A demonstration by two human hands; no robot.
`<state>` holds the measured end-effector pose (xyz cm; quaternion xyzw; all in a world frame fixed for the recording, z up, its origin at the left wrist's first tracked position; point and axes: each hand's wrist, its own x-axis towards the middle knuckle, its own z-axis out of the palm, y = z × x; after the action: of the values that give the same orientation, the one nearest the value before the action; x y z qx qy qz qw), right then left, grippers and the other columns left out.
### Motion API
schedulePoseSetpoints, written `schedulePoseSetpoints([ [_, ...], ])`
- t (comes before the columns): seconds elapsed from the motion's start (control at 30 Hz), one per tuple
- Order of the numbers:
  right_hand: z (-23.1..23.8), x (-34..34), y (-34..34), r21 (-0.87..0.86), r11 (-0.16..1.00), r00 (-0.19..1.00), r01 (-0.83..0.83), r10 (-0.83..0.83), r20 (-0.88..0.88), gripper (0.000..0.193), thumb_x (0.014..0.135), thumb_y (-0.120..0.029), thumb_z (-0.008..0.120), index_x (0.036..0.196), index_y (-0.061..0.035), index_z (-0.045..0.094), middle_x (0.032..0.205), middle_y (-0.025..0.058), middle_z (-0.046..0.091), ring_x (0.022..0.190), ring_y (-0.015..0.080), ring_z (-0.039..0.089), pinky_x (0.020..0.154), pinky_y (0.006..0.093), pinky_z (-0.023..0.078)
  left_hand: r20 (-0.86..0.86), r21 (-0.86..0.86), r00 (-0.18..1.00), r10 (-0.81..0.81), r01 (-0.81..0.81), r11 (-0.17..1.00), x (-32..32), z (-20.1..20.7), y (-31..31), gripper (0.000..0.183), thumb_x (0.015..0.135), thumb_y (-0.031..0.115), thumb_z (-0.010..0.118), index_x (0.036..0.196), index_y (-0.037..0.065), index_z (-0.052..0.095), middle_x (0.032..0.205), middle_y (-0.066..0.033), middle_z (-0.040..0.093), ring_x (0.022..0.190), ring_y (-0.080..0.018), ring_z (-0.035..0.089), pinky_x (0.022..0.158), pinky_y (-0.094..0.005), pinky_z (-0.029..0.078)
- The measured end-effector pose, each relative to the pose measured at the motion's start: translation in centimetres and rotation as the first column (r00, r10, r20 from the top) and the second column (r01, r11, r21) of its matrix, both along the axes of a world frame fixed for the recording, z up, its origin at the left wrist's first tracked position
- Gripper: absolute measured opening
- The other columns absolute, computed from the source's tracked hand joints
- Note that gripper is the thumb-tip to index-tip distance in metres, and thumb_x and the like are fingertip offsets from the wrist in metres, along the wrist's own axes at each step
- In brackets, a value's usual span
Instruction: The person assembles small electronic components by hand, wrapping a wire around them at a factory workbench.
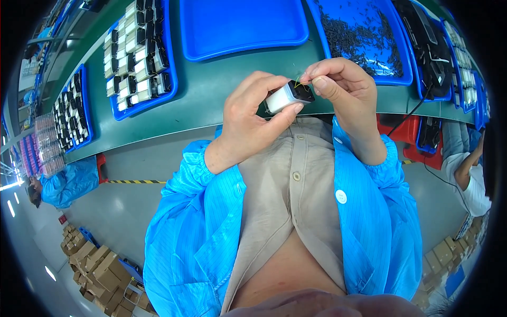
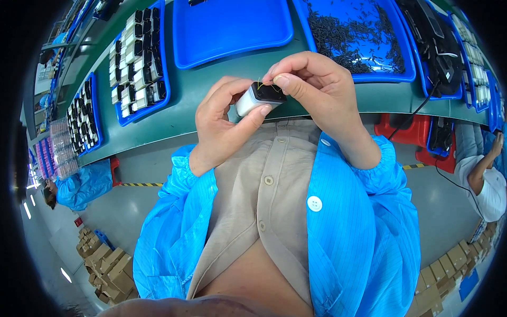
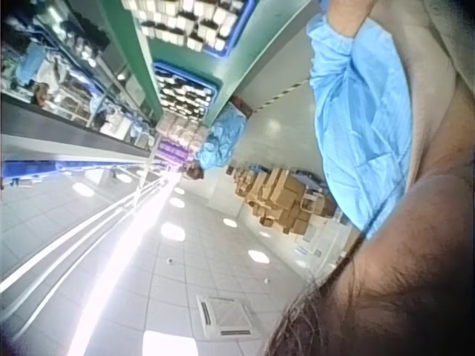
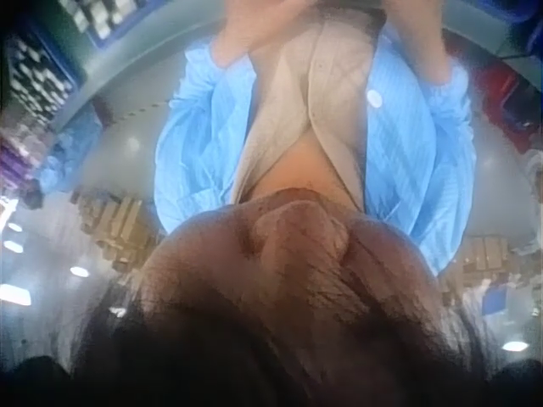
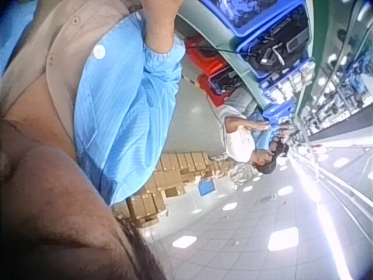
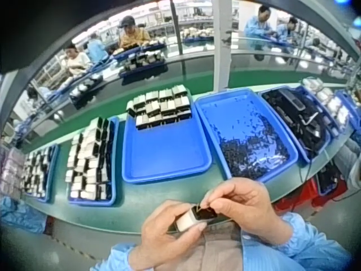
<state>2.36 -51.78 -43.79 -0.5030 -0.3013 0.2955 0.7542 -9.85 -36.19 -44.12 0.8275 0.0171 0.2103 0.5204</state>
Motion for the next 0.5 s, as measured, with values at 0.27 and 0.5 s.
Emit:
schedulePoseSetpoints([
  [0.27,-0.07,0.05,0.11,-0.001,1.000,0.999,0.010,-0.010,0.047,0.010,0.091,0.000,0.059,0.100,0.0028,0.062,0.098,0.0116,0.066,0.094,0.0153,0.063,0.085,0.0280,0.052,-0.001,0.005,1.000,0.006,-0.006,1.000,0.13,-0.05,0.04,0.031,0.075,0.003,0.076,0.103,-0.001,0.063,0.096,-0.0087,0.062,0.083,-0.0147,0.058,0.071,-0.0258,0.047],
  [0.5,-0.17,0.01,0.32,-0.003,1.000,0.997,0.017,-0.017,0.079,0.009,0.091,0.000,0.059,0.100,0.0027,0.062,0.098,0.0110,0.066,0.094,0.0148,0.063,0.084,0.0274,0.051,0.007,0.014,1.000,0.008,-0.008,1.000,0.17,-0.09,0.08,0.031,0.075,0.003,0.076,0.103,-0.001,0.063,0.095,-0.0084,0.062,0.082,-0.0146,0.058,0.070,-0.0257,0.046],
])
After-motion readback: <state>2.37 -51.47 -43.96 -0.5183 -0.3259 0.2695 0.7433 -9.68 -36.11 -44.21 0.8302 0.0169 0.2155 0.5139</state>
